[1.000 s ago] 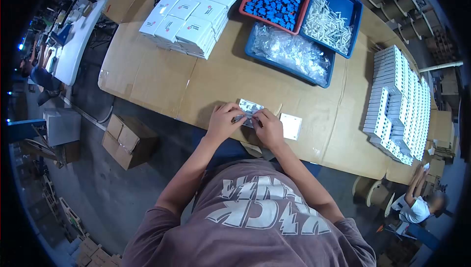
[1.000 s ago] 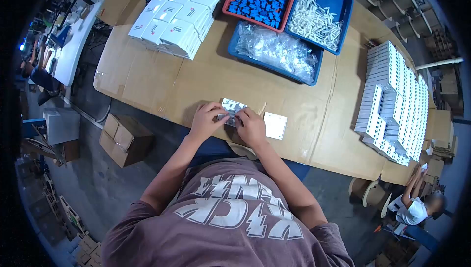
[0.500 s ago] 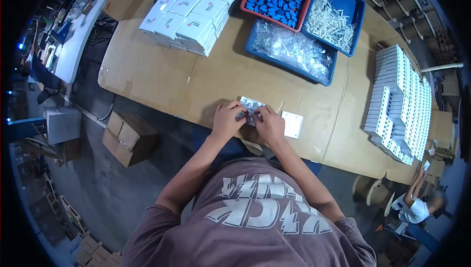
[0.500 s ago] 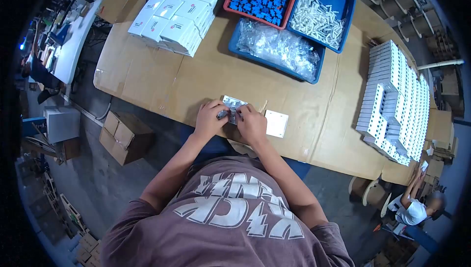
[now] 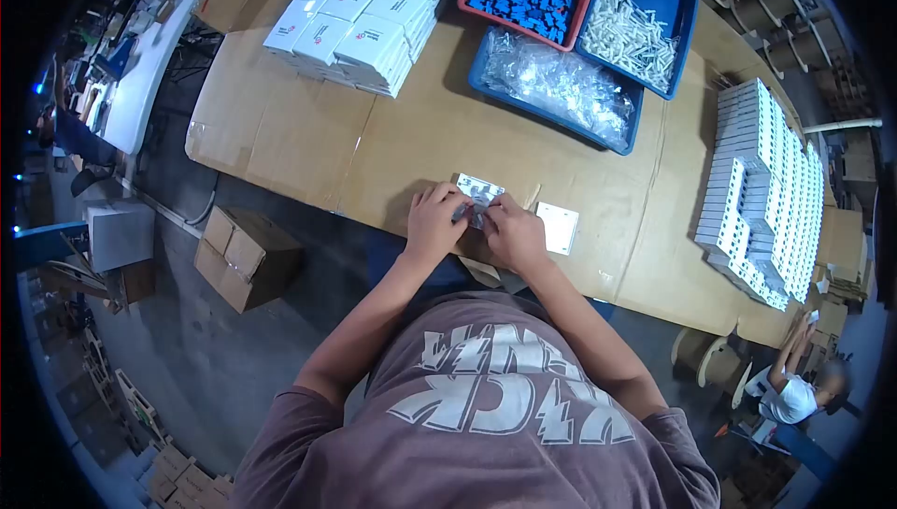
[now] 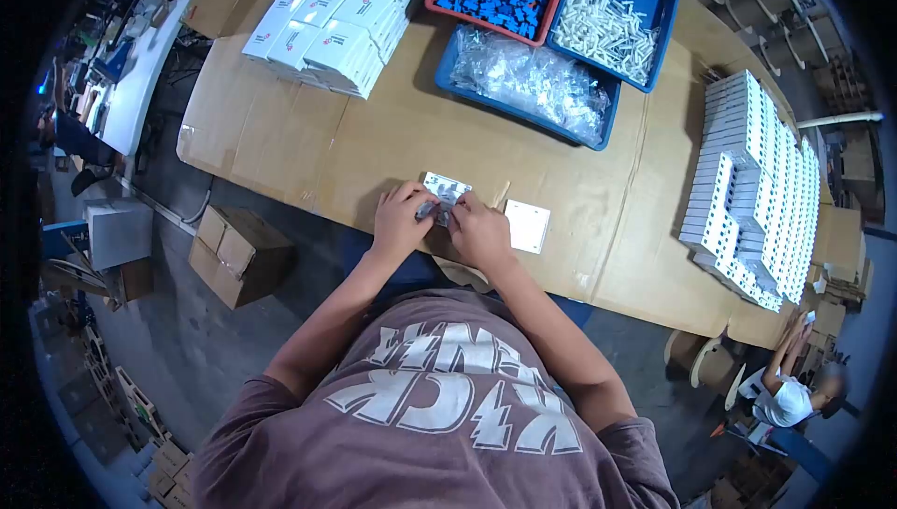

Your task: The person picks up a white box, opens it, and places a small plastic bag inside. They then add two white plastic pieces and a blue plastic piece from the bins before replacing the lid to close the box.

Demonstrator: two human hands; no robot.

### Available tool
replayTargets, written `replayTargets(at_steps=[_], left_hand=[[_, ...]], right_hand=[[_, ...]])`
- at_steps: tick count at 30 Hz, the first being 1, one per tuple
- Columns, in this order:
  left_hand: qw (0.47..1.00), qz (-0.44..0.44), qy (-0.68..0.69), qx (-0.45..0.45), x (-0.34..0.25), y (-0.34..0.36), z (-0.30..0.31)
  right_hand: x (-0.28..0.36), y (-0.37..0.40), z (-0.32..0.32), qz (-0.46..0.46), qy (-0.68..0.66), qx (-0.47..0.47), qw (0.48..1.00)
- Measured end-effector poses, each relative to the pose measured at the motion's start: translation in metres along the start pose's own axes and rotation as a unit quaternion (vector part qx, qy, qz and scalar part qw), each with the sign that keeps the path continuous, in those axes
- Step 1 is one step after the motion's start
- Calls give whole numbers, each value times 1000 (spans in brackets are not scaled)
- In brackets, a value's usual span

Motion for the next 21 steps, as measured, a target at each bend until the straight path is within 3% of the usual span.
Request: replayTargets(at_steps=[6,16,21], left_hand=[[1000,-6,3,-18,1,10,-5],[992,-93,38,73,5,10,8],[990,-128,27,53,12,18,2]], right_hand=[[-15,-4,4,18,-89,40,995],[-14,-2,5,28,-13,77,997],[-15,-1,15,7,-31,60,998]])
Point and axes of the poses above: each hand's wrist, its own y-axis away from the middle knuckle, its own z-axis out of the back of the hand, x = y × z, the point moved 5 cm from there along -y, towards the middle knuckle, and after that the axes turned 5 degrees about -y, right-handed, at the moved point
